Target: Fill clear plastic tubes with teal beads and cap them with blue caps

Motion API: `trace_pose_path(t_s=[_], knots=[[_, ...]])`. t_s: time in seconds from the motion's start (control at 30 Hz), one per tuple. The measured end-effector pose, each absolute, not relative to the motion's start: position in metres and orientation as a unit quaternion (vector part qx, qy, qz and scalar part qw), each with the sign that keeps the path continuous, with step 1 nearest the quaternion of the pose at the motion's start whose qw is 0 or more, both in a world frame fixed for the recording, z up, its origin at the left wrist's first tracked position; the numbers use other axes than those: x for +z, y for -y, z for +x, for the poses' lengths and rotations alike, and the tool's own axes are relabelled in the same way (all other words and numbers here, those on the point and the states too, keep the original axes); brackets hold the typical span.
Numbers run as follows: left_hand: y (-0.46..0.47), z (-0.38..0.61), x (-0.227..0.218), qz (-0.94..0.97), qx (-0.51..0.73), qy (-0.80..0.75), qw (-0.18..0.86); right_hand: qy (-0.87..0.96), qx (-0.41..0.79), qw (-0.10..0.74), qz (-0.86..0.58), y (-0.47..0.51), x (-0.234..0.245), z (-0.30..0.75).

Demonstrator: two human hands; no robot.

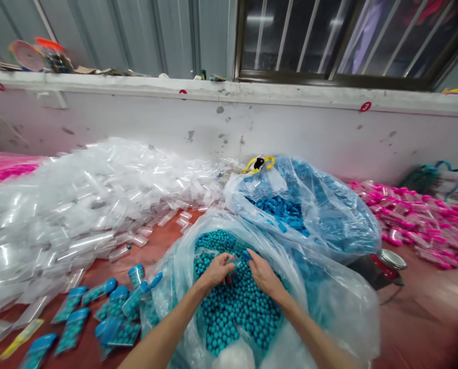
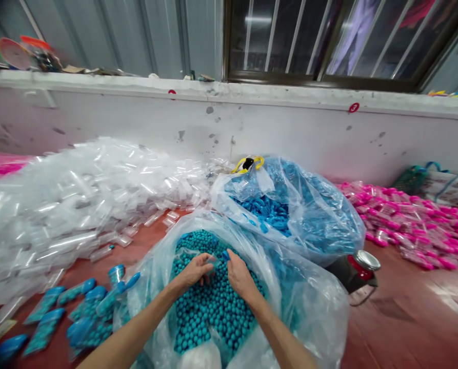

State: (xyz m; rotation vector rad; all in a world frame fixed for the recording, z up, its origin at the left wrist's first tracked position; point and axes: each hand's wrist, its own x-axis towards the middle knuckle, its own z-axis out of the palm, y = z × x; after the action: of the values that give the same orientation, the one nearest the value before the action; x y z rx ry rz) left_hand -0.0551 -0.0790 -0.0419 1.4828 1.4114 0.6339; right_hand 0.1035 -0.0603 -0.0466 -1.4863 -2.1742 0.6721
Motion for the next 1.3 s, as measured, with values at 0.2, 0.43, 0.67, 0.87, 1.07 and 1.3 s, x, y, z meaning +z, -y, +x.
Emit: trace_pose_path(t_s=[0.2, 0.43, 0.67, 0.87, 1.07, 1.3], knots=[[0.089, -0.05, -0.035, 0.612, 0.212, -0.651, 0.397, 0.82, 0.14, 0.188, -0.522, 0.066, -0.052, 0.106], [0.095, -0.03, -0.029, 0.595, 0.086, -0.729, 0.328, 0.798, 0.159, 0.127, -0.567, 0.07, -0.071, 0.107], [0.083, -0.032, -0.033, 0.611, 0.072, -0.697, 0.368, 0.722, 0.343, 0.204, -0.565, 0.069, -0.074, 0.082], [0.093, -0.057, -0.037, 0.593, 0.18, -0.637, 0.458, 0.659, 0.479, 0.228, -0.533, 0.079, -0.052, 0.087], [0.106, -0.062, -0.028, 0.544, 0.268, -0.521, 0.6, 0.578, 0.606, 0.257, -0.482, 0.078, -0.017, 0.096], [0.116, -0.057, -0.026, 0.512, 0.3, -0.495, 0.635, 0.772, 0.318, 0.268, -0.481, 0.075, -0.008, 0.108]])
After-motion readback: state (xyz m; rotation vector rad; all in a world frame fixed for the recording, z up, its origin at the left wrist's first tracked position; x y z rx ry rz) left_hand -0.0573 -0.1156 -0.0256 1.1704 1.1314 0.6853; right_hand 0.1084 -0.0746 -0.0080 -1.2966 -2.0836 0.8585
